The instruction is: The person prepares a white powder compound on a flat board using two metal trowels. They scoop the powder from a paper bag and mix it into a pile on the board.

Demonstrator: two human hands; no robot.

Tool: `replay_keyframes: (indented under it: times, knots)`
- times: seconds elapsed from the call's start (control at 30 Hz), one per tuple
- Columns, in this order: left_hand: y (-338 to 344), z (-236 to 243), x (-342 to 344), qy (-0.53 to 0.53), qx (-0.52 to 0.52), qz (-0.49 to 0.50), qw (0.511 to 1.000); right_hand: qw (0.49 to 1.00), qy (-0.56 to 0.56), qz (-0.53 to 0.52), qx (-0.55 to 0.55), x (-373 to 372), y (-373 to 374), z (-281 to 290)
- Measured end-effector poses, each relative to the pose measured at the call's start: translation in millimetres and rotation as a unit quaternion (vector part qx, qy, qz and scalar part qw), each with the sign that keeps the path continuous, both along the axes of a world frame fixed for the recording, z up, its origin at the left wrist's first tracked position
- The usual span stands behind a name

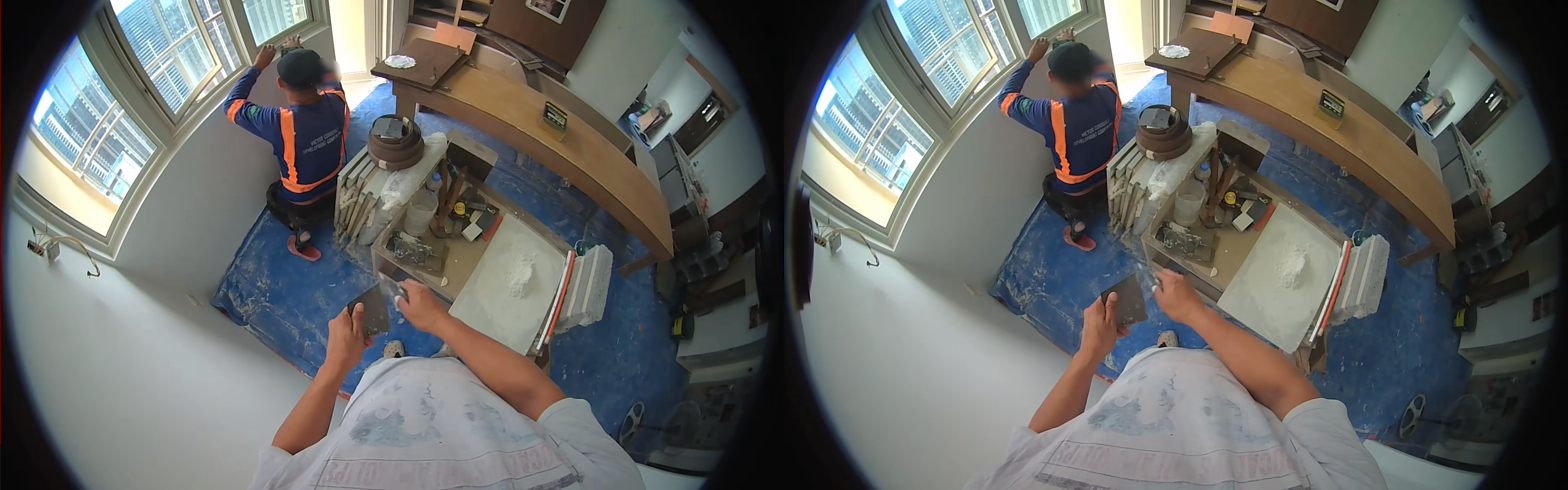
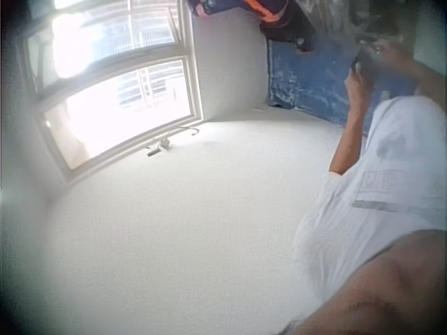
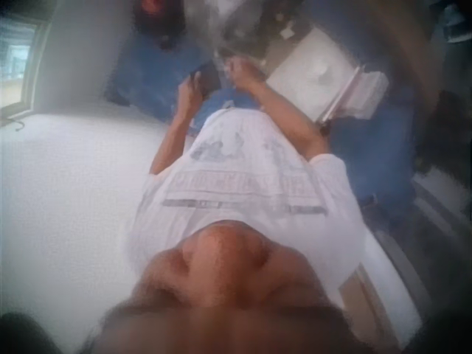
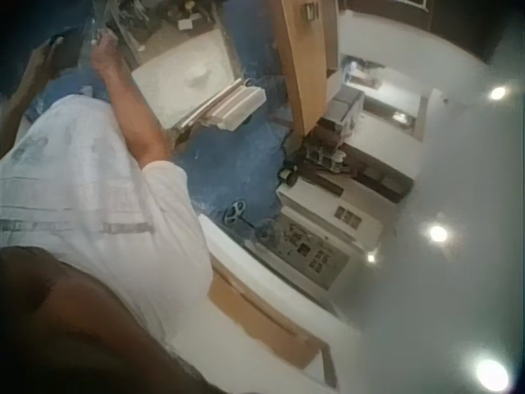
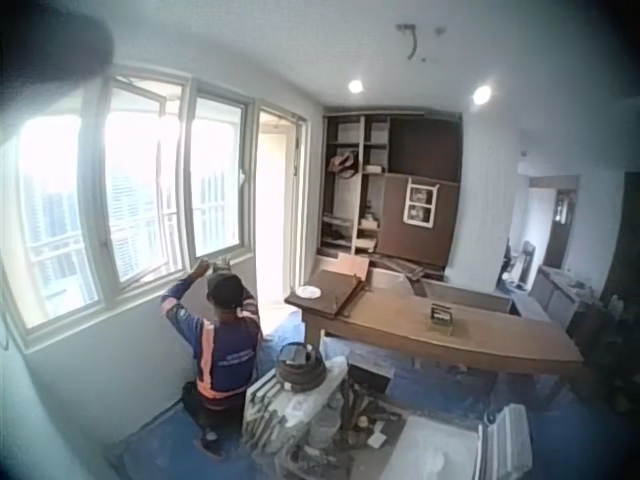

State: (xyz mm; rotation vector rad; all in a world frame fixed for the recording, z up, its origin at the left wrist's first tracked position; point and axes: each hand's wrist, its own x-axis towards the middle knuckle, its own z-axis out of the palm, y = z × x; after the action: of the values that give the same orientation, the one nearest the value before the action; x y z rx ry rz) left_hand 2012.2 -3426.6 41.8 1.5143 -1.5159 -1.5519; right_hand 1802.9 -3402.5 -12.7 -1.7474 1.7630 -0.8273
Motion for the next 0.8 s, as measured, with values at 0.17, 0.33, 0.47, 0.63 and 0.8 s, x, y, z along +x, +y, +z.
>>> replay_keyframes:
  times: [0.17, 0.33, 0.47, 0.63, 0.8]
  knots:
    - [-17, -54, 38, 0.445, 0.338, 0.186, 0.808, 0.996, -0.001, 0.029, -0.086, -3, 18, 50]
    - [-4, -63, 13, 0.563, 0.484, 0.097, 0.663, 0.931, 0.060, 0.264, -0.246, 32, 15, 77]
    - [4, -75, 1, 0.639, 0.530, -0.046, 0.555, 0.991, -0.014, 0.043, -0.124, 17, -16, 42]
    - [18, -101, 16, 0.577, 0.529, 0.018, 0.623, 0.996, -0.084, -0.023, -0.012, -24, -1, 2]
    - [32, -114, 12, 0.413, 0.473, 0.114, 0.770, 0.820, -0.505, -0.154, 0.223, -53, 45, -14]
